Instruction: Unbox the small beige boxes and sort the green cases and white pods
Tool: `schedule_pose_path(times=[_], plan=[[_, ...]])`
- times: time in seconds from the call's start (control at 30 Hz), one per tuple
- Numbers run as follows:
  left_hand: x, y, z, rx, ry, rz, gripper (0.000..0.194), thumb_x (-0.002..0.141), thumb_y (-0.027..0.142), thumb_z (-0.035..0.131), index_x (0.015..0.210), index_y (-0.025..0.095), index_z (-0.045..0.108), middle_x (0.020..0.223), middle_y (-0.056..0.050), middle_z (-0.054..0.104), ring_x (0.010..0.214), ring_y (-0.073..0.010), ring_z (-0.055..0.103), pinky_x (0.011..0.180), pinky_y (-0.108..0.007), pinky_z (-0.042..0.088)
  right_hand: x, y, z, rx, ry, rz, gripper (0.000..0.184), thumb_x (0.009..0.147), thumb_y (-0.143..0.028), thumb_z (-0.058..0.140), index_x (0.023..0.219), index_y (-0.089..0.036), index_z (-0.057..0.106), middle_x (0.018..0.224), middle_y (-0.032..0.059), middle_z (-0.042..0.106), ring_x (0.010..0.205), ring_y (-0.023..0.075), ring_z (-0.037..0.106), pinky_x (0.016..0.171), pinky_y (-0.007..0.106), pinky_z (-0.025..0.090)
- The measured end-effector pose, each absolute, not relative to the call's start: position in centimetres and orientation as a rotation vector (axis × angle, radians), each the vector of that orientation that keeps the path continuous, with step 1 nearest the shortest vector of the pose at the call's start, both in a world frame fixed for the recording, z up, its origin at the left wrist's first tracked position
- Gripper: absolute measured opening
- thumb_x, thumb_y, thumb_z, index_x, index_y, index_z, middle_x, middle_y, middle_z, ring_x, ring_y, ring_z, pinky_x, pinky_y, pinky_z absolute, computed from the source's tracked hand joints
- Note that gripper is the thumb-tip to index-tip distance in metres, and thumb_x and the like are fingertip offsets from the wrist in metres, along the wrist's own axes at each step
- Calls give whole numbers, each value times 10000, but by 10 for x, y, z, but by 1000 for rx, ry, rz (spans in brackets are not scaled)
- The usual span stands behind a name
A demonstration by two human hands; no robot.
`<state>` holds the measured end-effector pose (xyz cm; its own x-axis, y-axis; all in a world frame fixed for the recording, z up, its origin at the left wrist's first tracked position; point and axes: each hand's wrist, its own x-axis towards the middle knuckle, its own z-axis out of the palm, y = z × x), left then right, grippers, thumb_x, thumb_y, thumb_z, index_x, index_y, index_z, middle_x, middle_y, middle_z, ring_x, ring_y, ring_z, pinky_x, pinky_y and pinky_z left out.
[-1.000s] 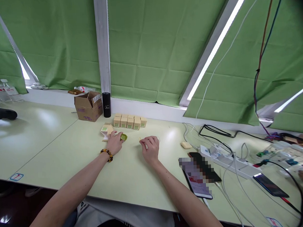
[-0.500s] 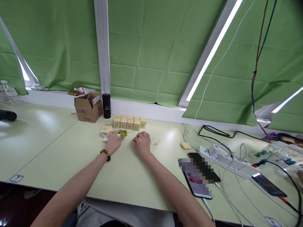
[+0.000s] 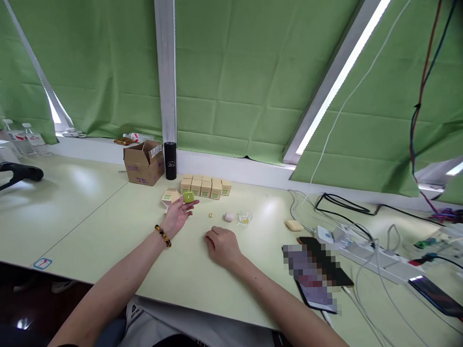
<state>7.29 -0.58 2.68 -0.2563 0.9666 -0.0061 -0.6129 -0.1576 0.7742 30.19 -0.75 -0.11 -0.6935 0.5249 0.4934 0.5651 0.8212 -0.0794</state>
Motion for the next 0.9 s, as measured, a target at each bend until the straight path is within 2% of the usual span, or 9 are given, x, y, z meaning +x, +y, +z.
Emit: schedule_pose_path(times=[0.17, 0.27, 0.33, 0.43, 0.5, 0.67, 0.9], plan=[[68, -3, 22, 1072, 1310, 1676, 315, 946, 525, 615, 1001, 214, 619, 1089, -145, 787, 920, -223, 704, 717, -328, 540, 307, -20, 0, -819, -2555, 88, 158, 974, -171, 578, 894, -214, 708, 835, 18, 753, 725, 141, 648, 626, 259, 320], [66, 0, 20, 1340, 1622, 1659, 347, 882, 544, 675, 969, 211, 723, 1128, -124, 773, 1073, -285, 658, 862, -420, 541, 306, -19, 4, -813, -2571, 98, 159, 970, -184, 591, 879, -221, 715, 830, 13, 764, 727, 145, 662, 627, 259, 330], [66, 0, 19, 1415, 1701, 1656, 249, 820, 460, 763, 903, 225, 778, 1167, -107, 760, 1236, -334, 555, 1034, -494, 463, 306, -19, 5, -800, -2588, 99, 157, 970, -198, 596, 877, -226, 719, 824, 9, 765, 728, 147, 665, 624, 267, 330], [67, -2, 16, 1700, 1872, 1535, 94, 843, 340, 744, 843, 281, 817, 1202, -65, 746, 1349, -356, 400, 1170, -564, 291, 306, -20, 5, -795, -2595, 106, 161, 970, -195, 593, 881, -229, 723, 827, 5, 767, 730, 145, 665, 625, 273, 330], [68, -2, 14, 1878, 1949, 1402, 122, 862, 298, 712, 816, 309, 825, 1182, -47, 752, 1320, -358, 391, 1162, -576, 259, 306, -20, 5, -787, -2593, 115, 165, 965, -185, 590, 879, -230, 723, 826, 3, 767, 728, 144, 659, 626, 272, 326], [70, -2, 10, 2074, 2074, 1125, 200, 904, 298, 649, 817, 307, 828, 1129, -58, 775, 1219, -360, 426, 1066, -554, 277, 305, -20, 5, -787, -2585, 126, 175, 959, -180, 585, 858, -228, 719, 804, 2, 759, 703, 138, 637, 609, 272, 295], [69, -2, 11, 2062, 2141, 1063, 157, 884, 293, 658, 842, 285, 809, 1012, -80, 804, 1150, -364, 470, 1013, -538, 280, 305, -21, 6, -807, -2584, 150, 165, 949, -163, 595, 856, -229, 713, 807, -3, 761, 703, 139, 638, 612, 271, 294]])
